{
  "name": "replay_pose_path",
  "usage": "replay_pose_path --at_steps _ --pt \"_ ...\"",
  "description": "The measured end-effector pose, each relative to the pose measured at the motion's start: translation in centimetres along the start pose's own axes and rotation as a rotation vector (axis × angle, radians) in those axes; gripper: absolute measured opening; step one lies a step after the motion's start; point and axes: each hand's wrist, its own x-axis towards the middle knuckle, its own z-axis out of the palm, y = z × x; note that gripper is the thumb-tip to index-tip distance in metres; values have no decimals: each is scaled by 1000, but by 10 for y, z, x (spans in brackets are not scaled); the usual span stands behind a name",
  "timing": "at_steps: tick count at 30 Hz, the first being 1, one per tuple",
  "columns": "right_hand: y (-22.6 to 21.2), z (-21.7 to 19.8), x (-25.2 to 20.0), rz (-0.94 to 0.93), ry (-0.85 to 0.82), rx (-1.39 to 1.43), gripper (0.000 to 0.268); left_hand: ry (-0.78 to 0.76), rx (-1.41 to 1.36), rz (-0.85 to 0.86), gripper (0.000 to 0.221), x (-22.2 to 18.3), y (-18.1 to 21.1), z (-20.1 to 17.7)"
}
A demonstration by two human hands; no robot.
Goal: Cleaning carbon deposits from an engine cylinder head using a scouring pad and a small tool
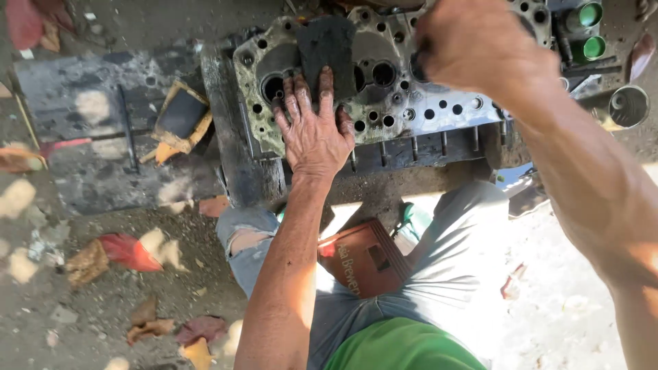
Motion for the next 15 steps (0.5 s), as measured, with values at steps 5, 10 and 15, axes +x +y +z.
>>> replay_pose_path --at_steps 5,10,15 --pt "39 87 3 -143 926 419 15 95 23 11 73 0 8 -11" --pt "24 159 18 187 1150 827 16 166 -87 53 69 2 9 -18" --pt "23 172 19 283 1200 724 20 315 -259 -21 55 17 14 -21"
